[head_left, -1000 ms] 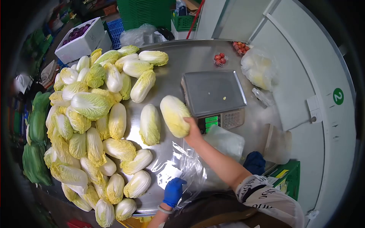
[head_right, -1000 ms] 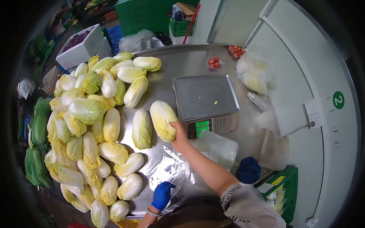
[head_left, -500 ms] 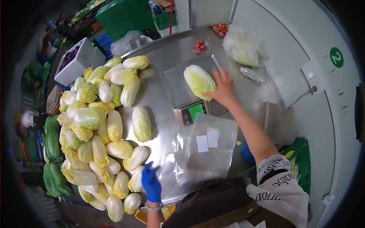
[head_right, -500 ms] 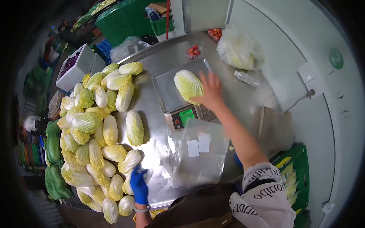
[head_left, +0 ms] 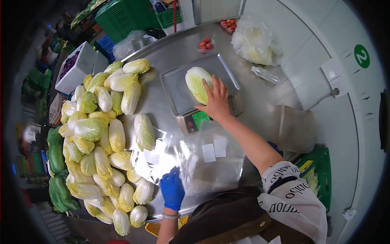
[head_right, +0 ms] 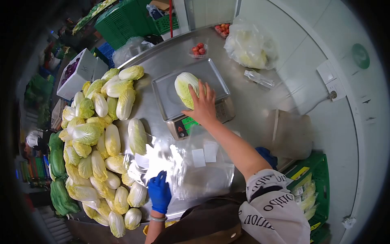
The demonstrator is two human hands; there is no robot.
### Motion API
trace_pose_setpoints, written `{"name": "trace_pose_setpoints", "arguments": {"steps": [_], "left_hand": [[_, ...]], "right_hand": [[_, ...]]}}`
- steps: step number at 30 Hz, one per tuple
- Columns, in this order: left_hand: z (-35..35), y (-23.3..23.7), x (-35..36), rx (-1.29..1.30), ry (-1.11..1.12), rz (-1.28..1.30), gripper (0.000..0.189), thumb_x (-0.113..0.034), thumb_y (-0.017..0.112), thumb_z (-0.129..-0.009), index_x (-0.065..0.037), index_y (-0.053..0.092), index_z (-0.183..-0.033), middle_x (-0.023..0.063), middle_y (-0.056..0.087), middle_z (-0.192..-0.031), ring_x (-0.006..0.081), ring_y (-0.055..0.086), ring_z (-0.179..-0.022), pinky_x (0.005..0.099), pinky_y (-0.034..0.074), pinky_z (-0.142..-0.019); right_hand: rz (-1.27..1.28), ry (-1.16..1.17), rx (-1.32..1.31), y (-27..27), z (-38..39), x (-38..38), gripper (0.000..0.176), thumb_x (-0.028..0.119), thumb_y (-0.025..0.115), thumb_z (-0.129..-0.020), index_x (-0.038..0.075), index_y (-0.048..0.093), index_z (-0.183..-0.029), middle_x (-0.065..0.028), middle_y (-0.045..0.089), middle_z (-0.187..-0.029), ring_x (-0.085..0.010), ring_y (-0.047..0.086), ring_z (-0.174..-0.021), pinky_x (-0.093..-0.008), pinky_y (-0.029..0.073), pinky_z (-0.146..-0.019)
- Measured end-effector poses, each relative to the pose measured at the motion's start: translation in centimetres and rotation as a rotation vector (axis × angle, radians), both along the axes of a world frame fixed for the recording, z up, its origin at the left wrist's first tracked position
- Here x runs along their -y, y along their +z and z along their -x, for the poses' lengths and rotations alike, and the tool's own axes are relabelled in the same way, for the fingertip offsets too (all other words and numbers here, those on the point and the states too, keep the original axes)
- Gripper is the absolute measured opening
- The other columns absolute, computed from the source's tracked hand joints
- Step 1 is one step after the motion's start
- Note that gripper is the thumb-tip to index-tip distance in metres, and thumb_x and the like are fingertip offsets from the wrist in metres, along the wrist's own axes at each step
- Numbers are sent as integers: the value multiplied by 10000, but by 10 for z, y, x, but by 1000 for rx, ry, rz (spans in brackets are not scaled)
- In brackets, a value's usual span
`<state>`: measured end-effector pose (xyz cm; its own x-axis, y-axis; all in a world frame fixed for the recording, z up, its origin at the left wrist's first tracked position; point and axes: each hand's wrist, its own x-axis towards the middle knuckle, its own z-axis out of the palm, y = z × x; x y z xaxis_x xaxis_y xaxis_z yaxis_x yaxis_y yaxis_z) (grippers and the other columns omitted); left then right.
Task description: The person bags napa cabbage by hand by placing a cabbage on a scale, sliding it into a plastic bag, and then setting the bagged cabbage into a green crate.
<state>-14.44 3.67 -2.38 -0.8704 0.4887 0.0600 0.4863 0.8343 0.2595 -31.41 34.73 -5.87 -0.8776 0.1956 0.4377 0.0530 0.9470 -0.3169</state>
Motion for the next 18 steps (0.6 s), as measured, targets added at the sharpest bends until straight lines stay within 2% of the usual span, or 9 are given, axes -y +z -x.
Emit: {"name": "trace_pose_setpoints", "arguments": {"steps": [3,5,7,11,12,13,15,17,18], "left_hand": [[-9,-31,-6,123,-23,-89,424,-98,621,-794,-46,597,-1213,131,592,-1228,312,545,-941,411,451,-824],[-11,-52,-6,169,-29,-132,432,-120,648,-791,-48,594,-1214,135,591,-1224,317,549,-941,410,454,-819],[-9,-63,-8,189,-10,-184,427,-158,672,-799,-54,598,-1207,147,596,-1208,329,558,-951,417,459,-826],[2,-71,-14,202,51,-318,398,-212,731,-778,-59,643,-1135,158,636,-1116,339,574,-942,423,468,-837],[5,-72,-15,189,58,-369,392,-207,735,-774,-56,646,-1125,159,638,-1108,337,575,-950,420,469,-846],[9,-74,-13,168,60,-421,387,-202,739,-769,-54,649,-1115,160,639,-1100,334,575,-958,416,469,-856],[7,-81,1,406,237,-603,387,-60,690,-760,-30,621,-1140,147,633,-1120,319,589,-951,385,478,-852],[14,-59,-2,295,136,-901,482,47,608,-732,-44,594,-1204,133,629,-1145,323,601,-912,370,502,-811],[8,-20,-4,432,251,-745,602,113,508,-708,-76,561,-1276,137,591,-1263,320,608,-877,373,523,-761]], "right_hand": [[144,-44,175,-23,26,-16,962,317,837,-634,120,349,-1439,-215,322,-1431,-459,420,-1212,-484,390,-1030],[425,6,-33,-31,38,-37,864,244,787,-676,109,374,-1423,-178,472,-1315,-360,551,-1093,-444,509,-882],[1344,71,124,0,24,-57,706,215,744,-753,67,437,-1371,-137,576,-1224,-260,601,-1089,-406,520,-885],[2068,208,638,7,-91,-47,566,179,677,-818,40,483,-1332,-104,606,-1209,-199,611,-1091,-342,517,-923],[2121,149,680,3,-131,-28,599,186,681,-805,30,473,-1345,-95,604,-1218,-197,607,-1090,-347,510,-936],[2082,307,728,18,-160,-3,658,212,702,-786,49,456,-1374,-98,582,-1263,-191,577,-1141,-358,477,-978],[1979,263,767,24,-206,32,744,255,747,-765,48,425,-1403,-107,554,-1300,-195,540,-1190,-361,433,-1014],[1460,365,665,24,-233,54,789,277,773,-753,50,408,-1415,-116,540,-1315,-201,523,-1206,-354,415,-1023],[1206,405,605,24,-243,63,812,288,786,-747,51,400,-1421,-120,532,-1322,-203,515,-1214,-350,406,-1027]]}}
